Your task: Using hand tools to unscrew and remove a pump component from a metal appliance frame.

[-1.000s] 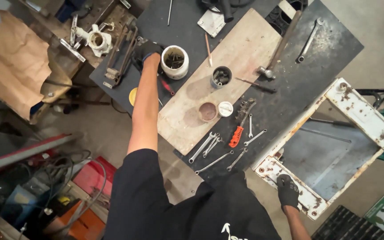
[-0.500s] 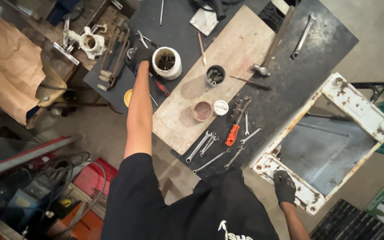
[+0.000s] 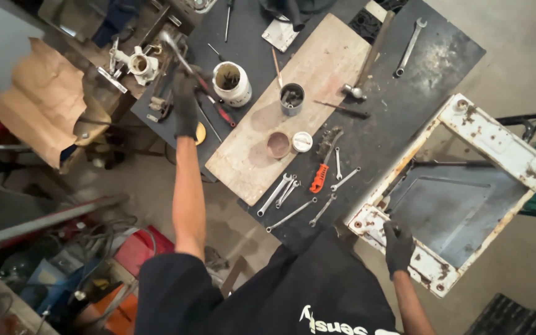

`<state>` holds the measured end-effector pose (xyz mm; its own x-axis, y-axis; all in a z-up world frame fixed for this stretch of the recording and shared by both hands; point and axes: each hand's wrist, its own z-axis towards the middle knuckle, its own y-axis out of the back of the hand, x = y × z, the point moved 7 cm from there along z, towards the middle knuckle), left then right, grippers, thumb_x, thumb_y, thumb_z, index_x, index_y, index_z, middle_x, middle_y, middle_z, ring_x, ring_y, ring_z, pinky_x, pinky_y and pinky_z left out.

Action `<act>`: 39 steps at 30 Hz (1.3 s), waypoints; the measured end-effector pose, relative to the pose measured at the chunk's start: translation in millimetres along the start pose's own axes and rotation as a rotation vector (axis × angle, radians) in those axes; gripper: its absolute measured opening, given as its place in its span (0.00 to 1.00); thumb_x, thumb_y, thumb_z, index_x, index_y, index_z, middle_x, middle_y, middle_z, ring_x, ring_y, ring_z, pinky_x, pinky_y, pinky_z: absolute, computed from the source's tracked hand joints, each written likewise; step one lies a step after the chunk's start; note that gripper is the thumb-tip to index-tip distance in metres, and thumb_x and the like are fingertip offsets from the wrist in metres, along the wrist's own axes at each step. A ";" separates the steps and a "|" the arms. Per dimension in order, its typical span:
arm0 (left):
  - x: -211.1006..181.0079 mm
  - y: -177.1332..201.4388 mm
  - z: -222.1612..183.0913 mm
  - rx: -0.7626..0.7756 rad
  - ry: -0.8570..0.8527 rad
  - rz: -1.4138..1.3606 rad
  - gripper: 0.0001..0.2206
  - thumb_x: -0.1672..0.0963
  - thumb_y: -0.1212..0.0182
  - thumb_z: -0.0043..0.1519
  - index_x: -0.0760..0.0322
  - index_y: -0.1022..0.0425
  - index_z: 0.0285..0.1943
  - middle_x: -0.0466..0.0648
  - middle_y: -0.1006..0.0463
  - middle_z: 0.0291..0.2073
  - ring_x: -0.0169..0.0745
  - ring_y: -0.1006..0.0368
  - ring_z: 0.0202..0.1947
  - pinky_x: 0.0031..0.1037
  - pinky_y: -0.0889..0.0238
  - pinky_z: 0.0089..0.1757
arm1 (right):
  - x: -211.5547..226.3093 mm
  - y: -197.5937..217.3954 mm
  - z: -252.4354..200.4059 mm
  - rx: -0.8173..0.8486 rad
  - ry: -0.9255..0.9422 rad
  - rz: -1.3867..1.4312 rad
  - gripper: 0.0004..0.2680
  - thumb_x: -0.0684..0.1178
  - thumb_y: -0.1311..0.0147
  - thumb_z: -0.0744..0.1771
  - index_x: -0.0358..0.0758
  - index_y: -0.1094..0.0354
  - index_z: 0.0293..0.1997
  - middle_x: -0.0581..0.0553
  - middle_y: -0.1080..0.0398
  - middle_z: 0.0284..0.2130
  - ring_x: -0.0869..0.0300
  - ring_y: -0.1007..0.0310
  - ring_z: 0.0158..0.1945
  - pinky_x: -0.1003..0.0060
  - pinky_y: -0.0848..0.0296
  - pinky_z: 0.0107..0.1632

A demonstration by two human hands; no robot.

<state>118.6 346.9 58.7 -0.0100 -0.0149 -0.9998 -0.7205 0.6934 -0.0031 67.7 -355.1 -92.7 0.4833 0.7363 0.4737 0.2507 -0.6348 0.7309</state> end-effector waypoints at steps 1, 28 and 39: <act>8.7 -10.5 -15.6 -0.002 -0.006 0.004 0.08 0.53 0.40 0.57 0.61 0.28 0.33 0.47 0.25 0.21 0.35 0.25 0.23 0.18 0.37 0.26 | 0.8 -5.3 12.6 0.004 0.003 0.006 0.14 0.63 0.42 0.68 0.47 0.29 0.51 0.38 0.24 0.48 0.44 0.29 0.61 0.43 0.37 0.65; 57.7 -419.4 -641.1 0.979 1.079 -1.390 0.27 0.47 0.47 0.64 0.72 0.34 0.65 0.34 0.51 0.15 0.20 0.52 0.10 0.13 0.52 0.10 | -61.8 211.7 -56.9 0.340 0.600 0.743 0.08 0.44 0.34 0.66 0.36 0.25 0.48 0.49 0.22 0.32 0.73 0.28 0.38 0.72 0.25 0.44; 31.4 -427.8 -657.3 0.961 1.018 -1.185 0.31 0.53 0.54 0.69 0.57 0.57 0.83 0.41 0.47 0.12 0.21 0.51 0.07 0.11 0.56 0.08 | -95.7 215.0 -71.6 0.341 0.423 0.942 0.08 0.38 0.35 0.65 0.30 0.26 0.47 0.42 0.24 0.29 0.66 0.24 0.35 0.69 0.24 0.41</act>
<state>-29.2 -423.7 40.2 -0.4828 -0.8731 -0.0677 -0.0652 0.1129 -0.9915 15.3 -545.3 54.3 0.2915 -0.1008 0.9513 0.1819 -0.9704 -0.1586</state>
